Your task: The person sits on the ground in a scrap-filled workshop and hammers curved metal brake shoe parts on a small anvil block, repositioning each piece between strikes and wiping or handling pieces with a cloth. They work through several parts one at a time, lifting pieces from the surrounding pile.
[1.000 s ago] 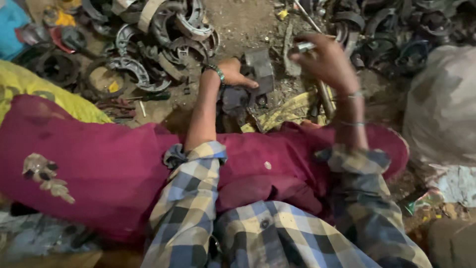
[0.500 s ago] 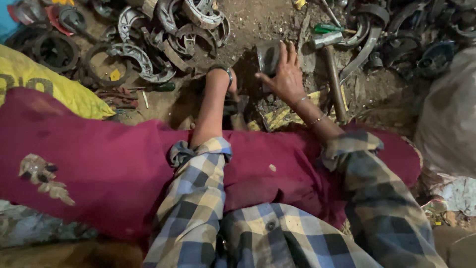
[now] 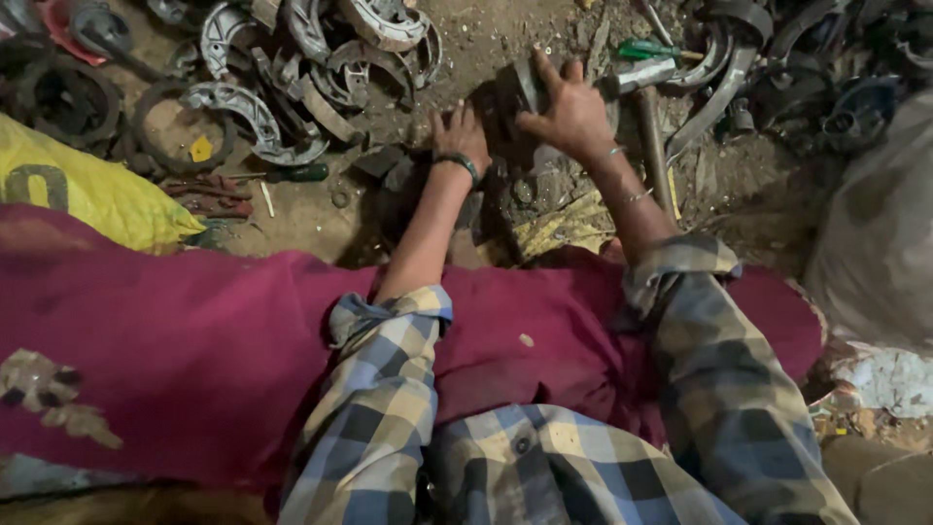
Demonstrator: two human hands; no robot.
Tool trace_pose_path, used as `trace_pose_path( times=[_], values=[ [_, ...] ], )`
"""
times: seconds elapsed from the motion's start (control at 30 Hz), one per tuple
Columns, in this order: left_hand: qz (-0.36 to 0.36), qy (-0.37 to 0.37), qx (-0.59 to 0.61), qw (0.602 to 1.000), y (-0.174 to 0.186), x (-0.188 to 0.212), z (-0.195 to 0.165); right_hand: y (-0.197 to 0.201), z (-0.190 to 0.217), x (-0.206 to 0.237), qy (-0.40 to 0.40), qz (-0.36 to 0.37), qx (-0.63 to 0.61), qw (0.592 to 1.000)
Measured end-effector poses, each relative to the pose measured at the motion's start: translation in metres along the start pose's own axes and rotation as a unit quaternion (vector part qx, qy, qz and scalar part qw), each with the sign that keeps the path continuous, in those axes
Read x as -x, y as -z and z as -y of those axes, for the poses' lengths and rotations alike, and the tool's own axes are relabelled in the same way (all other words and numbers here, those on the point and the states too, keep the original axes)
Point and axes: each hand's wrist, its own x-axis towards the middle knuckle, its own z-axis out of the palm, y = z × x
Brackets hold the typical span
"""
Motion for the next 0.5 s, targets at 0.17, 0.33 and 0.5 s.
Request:
trace_pose_path(
  times=[0.17,0.33,0.5],
  values=[
    [0.067,-0.01,-0.038,0.997,-0.009,0.011,-0.017,0.005,-0.011,-0.024,0.063,0.006,0.012,0.998],
    [-0.032,-0.009,-0.077,0.996,-0.037,0.005,-0.047,0.003,-0.021,-0.028,0.054,0.026,-0.012,0.998],
    [0.086,-0.03,-0.088,0.992,-0.042,0.013,-0.066,0.007,-0.034,-0.031,0.1,-0.003,-0.046,0.994]
  ],
)
